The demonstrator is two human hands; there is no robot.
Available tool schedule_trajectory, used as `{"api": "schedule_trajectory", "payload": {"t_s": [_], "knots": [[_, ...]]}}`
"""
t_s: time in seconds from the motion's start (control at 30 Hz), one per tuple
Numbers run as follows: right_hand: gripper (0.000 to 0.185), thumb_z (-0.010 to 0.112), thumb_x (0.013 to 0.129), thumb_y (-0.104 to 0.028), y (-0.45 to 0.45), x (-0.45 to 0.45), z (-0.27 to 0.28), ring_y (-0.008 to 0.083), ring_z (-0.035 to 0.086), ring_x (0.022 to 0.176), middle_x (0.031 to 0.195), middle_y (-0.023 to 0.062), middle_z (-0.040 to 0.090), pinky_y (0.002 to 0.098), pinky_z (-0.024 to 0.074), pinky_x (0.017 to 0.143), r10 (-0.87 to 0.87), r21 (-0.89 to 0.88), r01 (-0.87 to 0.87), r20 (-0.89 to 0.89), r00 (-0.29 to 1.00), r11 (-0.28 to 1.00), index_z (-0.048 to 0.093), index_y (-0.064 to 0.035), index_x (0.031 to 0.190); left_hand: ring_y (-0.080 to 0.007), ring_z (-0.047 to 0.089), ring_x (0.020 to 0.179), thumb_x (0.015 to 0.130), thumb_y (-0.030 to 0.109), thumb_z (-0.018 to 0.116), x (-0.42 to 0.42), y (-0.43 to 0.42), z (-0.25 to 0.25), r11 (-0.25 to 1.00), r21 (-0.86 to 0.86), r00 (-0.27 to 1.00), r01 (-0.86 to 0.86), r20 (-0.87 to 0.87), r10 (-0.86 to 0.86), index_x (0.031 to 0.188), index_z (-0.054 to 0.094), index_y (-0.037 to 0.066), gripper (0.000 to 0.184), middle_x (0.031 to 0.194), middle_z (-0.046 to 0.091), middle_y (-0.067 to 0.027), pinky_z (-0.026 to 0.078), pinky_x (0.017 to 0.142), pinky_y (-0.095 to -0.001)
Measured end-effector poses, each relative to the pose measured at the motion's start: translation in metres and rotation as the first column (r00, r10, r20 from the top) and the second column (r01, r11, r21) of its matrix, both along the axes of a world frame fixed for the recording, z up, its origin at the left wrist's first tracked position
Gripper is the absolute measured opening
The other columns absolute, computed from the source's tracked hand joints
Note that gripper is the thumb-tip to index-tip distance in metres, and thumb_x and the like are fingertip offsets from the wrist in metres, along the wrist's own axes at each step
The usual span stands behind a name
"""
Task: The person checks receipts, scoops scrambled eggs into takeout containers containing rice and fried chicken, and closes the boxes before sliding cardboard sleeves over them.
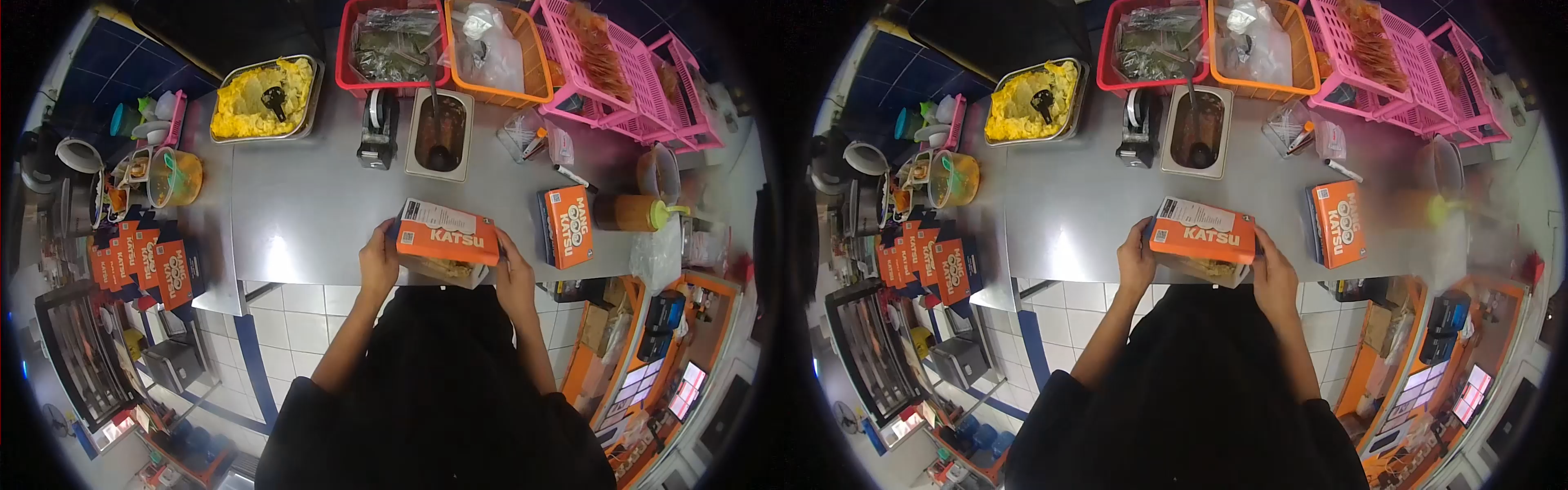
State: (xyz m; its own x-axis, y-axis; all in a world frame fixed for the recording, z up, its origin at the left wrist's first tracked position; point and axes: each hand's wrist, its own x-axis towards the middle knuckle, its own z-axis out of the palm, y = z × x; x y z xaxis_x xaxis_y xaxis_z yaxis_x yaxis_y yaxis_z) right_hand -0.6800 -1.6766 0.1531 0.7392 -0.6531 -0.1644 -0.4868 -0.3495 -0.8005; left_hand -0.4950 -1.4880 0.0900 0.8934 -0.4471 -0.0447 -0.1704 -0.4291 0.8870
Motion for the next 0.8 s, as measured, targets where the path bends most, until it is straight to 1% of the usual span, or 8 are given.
{"api": "schedule_trajectory", "payload": {"t_s": [0.07, 0.3, 0.37, 0.47, 0.57, 0.67, 0.77, 0.8], "knots": [[0.053, 0.049, 0.095, 0.001, -0.006, -0.001, 0.007, 0.0257, 0.072, 0.099, 0.115, 0.0213, 0.072, 0.0383, 0.0540, 0.088, 0.009, -0.090, -0.016, -0.080, 0.997, 0.996, 0.054, -0.0128, 0.146, -0.0390, 0.073, 0.090, 0.098, 0.002, 0.050, -0.001, 0.003, -0.002, 1.000, 0.002, 1.000, 0.012, -0.022, -0.012, 0.128, 0.062, 0.000, 0.032, 0.102, 0.072, -0.0251, 0.057, 0.080, -0.0429], [0.075, 0.058, 0.090, 0.009, -0.001, -0.027, -0.052, 0.0227, 0.068, 0.104, 0.122, 0.0153, 0.068, 0.0343, 0.0542, 0.091, -0.023, 0.462, -0.119, 0.289, 0.957, 0.879, 0.034, -0.0111, 0.158, -0.0393, 0.071, 0.106, 0.095, 0.001, 0.054, -0.002, 0.004, -0.010, 1.000, -0.002, 0.999, 0.024, -0.030, -0.024, 0.131, 0.061, 0.000, 0.036, 0.113, 0.071, -0.0253, 0.056, 0.090, -0.0425], [0.085, 0.061, 0.088, 0.011, 0.001, -0.028, -0.042, 0.0245, 0.066, 0.112, 0.126, 0.0168, 0.066, 0.0327, 0.0534, 0.095, -0.060, 0.550, -0.087, 0.243, 0.968, 0.830, 0.024, -0.0086, 0.161, -0.0390, 0.071, 0.107, 0.095, 0.002, 0.055, -0.002, 0.005, -0.008, 1.000, -0.018, 0.998, 0.023, -0.055, -0.024, 0.131, 0.061, 0.000, 0.036, 0.114, 0.071, -0.0249, 0.056, 0.090, -0.0424], [0.090, 0.064, 0.086, 0.010, 0.007, -0.031, -0.040, 0.0211, 0.067, 0.106, 0.126, 0.0162, 0.065, 0.0324, 0.0549, 0.091, -0.247, 0.643, 0.131, 0.094, 0.965, 0.755, 0.021, -0.0077, 0.162, -0.0361, 0.073, 0.105, 0.096, 0.003, 0.055, -0.001, 0.003, -0.005, 0.998, 0.044, 0.999, 0.035, -0.019, -0.035, 0.131, 0.061, 0.000, 0.036, 0.113, 0.073, -0.0239, 0.056, 0.090, -0.0402], [0.085, 0.067, 0.088, 0.005, 0.020, -0.042, -0.065, 0.0266, 0.069, 0.112, 0.128, 0.0201, 0.065, 0.0338, 0.0547, 0.095, -0.321, 0.627, 0.177, 0.122, 0.939, 0.758, 0.025, -0.0068, 0.161, -0.0326, 0.074, 0.102, 0.098, 0.005, 0.054, -0.004, 0.001, -0.002, 0.998, 0.049, 1.000, 0.027, 0.006, -0.027, 0.131, 0.061, -0.001, 0.035, 0.110, 0.074, -0.0226, 0.056, 0.088, -0.0384], [0.085, 0.069, 0.088, 0.002, 0.036, -0.050, -0.074, 0.0234, 0.071, 0.101, 0.121, 0.0194, 0.068, 0.0325, 0.0568, 0.086, -0.247, 0.462, 0.186, 0.076, 0.966, 0.867, 0.025, -0.0063, 0.160, -0.0303, 0.075, 0.100, 0.099, 0.008, 0.054, -0.008, -0.002, 0.001, 0.999, 0.006, 0.999, 0.037, 0.036, -0.037, 0.129, 0.062, -0.001, 0.032, 0.107, 0.075, -0.0221, 0.057, 0.086, -0.0372], [0.083, 0.074, 0.087, -0.004, 0.032, -0.036, -0.074, 0.0232, 0.072, 0.093, 0.117, 0.0199, 0.069, 0.0329, 0.0574, 0.082, -0.396, 0.518, 0.231, 0.233, 0.888, 0.823, 0.029, -0.0033, 0.156, -0.0282, 0.075, 0.099, 0.100, 0.010, 0.054, -0.010, -0.004, 0.012, 0.998, 0.046, 0.998, 0.039, -0.047, -0.037, 0.128, 0.063, -0.002, 0.031, 0.106, 0.075, -0.0222, 0.057, 0.085, -0.0363], [0.082, 0.075, 0.086, -0.004, 0.026, -0.033, -0.075, 0.0237, 0.072, 0.093, 0.118, 0.0197, 0.069, 0.0329, 0.0575, 0.083, -0.387, 0.507, 0.255, 0.173, 0.906, 0.823, 0.031, -0.0023, 0.155, -0.0274, 0.075, 0.099, 0.100, 0.011, 0.054, -0.009, -0.004, 0.008, 0.998, 0.039, 0.999, 0.052, -0.013, -0.052, 0.128, 0.063, -0.002, 0.032, 0.106, 0.075, -0.0220, 0.057, 0.085, -0.0359]]}}
